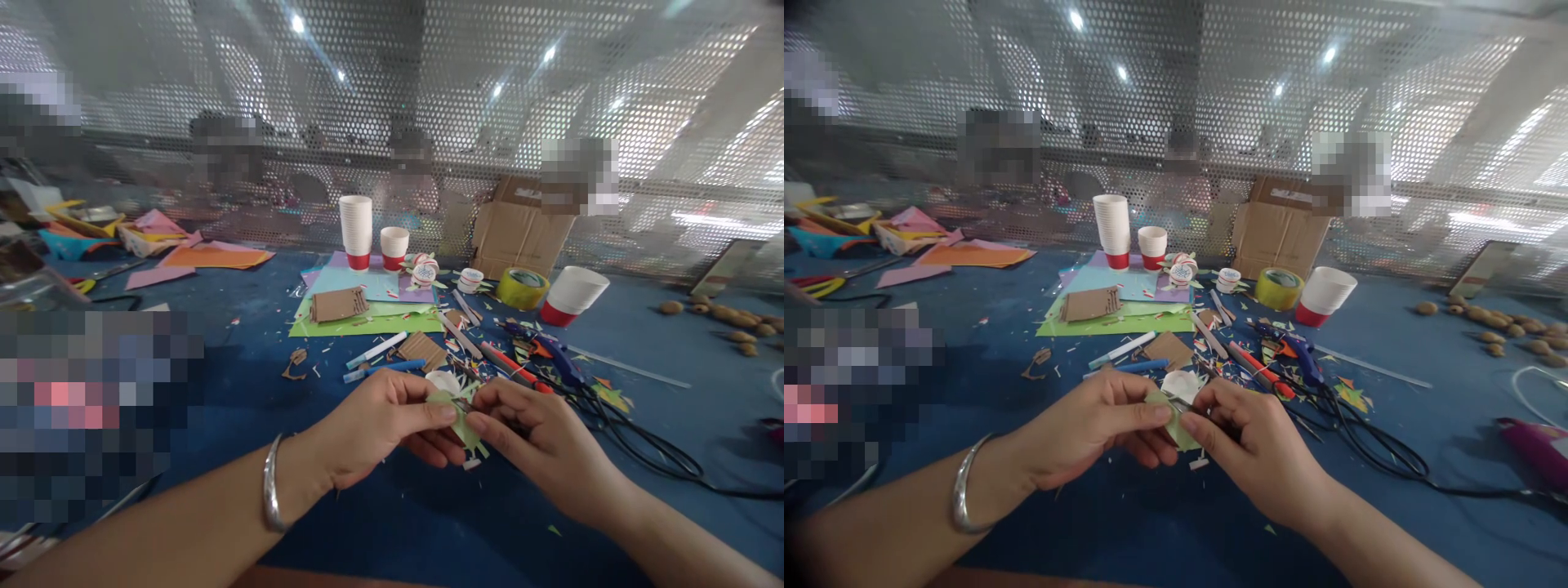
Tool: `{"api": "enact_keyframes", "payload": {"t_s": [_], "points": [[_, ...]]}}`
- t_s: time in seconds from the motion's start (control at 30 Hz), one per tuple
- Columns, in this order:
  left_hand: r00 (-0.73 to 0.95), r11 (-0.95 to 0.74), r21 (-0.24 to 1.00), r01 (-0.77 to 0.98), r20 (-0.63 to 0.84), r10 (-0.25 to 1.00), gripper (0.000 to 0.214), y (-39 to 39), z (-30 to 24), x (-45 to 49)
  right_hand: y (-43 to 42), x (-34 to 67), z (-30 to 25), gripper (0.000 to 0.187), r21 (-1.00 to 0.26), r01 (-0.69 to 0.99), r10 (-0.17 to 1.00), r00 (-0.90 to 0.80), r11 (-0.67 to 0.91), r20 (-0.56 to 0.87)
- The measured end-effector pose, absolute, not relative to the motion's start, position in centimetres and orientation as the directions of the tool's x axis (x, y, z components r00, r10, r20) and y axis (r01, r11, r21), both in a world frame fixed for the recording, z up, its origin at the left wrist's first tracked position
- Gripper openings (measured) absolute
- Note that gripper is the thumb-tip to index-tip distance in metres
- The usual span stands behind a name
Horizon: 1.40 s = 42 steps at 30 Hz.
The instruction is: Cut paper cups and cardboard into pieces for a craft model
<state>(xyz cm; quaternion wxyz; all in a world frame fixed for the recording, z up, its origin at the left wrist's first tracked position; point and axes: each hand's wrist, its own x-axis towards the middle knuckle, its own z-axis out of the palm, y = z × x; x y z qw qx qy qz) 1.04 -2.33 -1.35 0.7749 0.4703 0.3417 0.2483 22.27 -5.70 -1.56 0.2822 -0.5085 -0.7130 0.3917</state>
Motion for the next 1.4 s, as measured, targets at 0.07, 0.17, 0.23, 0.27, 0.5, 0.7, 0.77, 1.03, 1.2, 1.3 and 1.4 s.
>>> {"api": "enact_keyframes", "payload": {"t_s": [0.07,0.17,0.23,0.27,0.5,0.7,0.77,1.03,1.2,1.3,1.4], "points": [[0.641,0.437,0.896,-0.073,-0.294,0.709,0.019,-2.29,-1.4,1.09,-5.7,22.36,-1.66,0.033,-0.846,0.505,0.946,-0.324,0.168,-0.005],[0.629,0.438,0.893,-0.1,-0.285,0.723,0.019,-2.1,-1.36,1.06,-5.67,22.58,-1.75,0.033,-0.843,0.511,0.95,-0.313,0.17,0.002],[0.619,0.44,0.892,-0.106,-0.287,0.731,0.022,-2.0,-1.29,1.01,-5.64,22.69,-1.7,0.033,-0.84,0.512,0.951,-0.31,0.179,0.014],[0.614,0.44,0.892,-0.105,-0.289,0.734,0.023,-1.96,-1.27,0.98,-5.63,22.72,-1.64,0.033,-0.839,0.513,0.95,-0.312,0.182,0.016],[0.641,0.423,0.899,-0.11,-0.261,0.722,0.025,-1.94,-1.32,0.94,-5.65,22.74,-1.49,0.034,-0.847,0.497,0.947,-0.321,0.188,0.021],[0.677,0.424,0.9,-0.103,-0.249,0.693,0.024,-2.25,-1.56,1.21,-5.75,22.62,-1.53,0.033,-0.86,0.473,0.943,-0.332,0.19,0.026],[0.679,0.42,0.903,-0.093,-0.251,0.69,0.025,-2.29,-1.7,1.29,-5.76,22.56,-1.55,0.033,-0.863,0.47,0.942,-0.334,0.184,0.019],[0.682,0.415,0.904,-0.102,-0.24,0.691,0.026,-2.15,-1.88,1.3,-5.73,22.72,-1.76,0.034,-0.839,0.511,0.945,-0.327,0.187,0.011],[0.684,0.428,0.9,-0.081,-0.262,0.681,0.025,-2.25,-1.67,1.32,-5.69,22.66,-1.62,0.033,-0.837,0.51,0.943,-0.333,0.199,0.021],[0.699,0.443,0.894,-0.067,-0.274,0.66,0.024,-2.22,-1.54,1.28,-5.76,22.55,-1.5,0.034,-0.839,0.505,0.941,-0.338,0.203,0.024],[0.704,0.445,0.893,-0.071,-0.271,0.657,0.023,-2.15,-1.58,1.25,-5.85,22.54,-1.53,0.034,-0.845,0.497,0.94,-0.34,0.2,0.023]]}}
